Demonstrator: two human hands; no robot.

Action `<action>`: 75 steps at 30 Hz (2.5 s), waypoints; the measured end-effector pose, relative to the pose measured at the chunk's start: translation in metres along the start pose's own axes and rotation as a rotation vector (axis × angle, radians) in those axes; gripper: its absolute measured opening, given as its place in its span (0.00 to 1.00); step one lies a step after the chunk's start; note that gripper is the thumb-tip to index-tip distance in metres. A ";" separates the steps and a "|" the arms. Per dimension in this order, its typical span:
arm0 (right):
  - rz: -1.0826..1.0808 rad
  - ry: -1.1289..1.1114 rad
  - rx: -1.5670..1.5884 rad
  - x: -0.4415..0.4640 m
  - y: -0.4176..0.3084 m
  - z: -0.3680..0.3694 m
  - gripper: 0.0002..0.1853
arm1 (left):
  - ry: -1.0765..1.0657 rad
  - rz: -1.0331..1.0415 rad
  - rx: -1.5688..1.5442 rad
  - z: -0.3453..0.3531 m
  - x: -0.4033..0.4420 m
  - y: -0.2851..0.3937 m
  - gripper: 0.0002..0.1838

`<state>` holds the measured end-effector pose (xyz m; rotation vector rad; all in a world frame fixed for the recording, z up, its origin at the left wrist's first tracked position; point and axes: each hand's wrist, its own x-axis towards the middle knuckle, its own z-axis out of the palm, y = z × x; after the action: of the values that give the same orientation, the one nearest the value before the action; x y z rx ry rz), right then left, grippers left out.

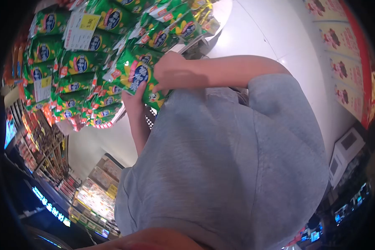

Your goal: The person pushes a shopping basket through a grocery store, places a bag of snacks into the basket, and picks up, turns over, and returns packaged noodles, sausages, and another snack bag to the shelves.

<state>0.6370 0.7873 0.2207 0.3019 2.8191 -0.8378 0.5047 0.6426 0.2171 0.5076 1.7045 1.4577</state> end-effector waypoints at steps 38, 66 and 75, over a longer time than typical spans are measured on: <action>0.079 0.169 1.593 0.022 -0.005 0.044 0.27 | -0.118 -0.017 -0.299 -0.014 -0.001 0.014 0.23; -0.108 0.338 1.348 -0.001 -0.027 0.016 0.20 | -0.129 -0.087 -0.374 -0.013 0.002 0.005 0.37; -0.029 0.494 1.355 -0.006 -0.020 0.021 0.17 | -0.312 -0.032 -0.711 -0.009 -0.015 0.006 0.35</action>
<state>0.6401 0.7587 0.2147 0.6747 2.0460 -2.8457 0.5049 0.6275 0.2274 0.2879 0.8645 1.7271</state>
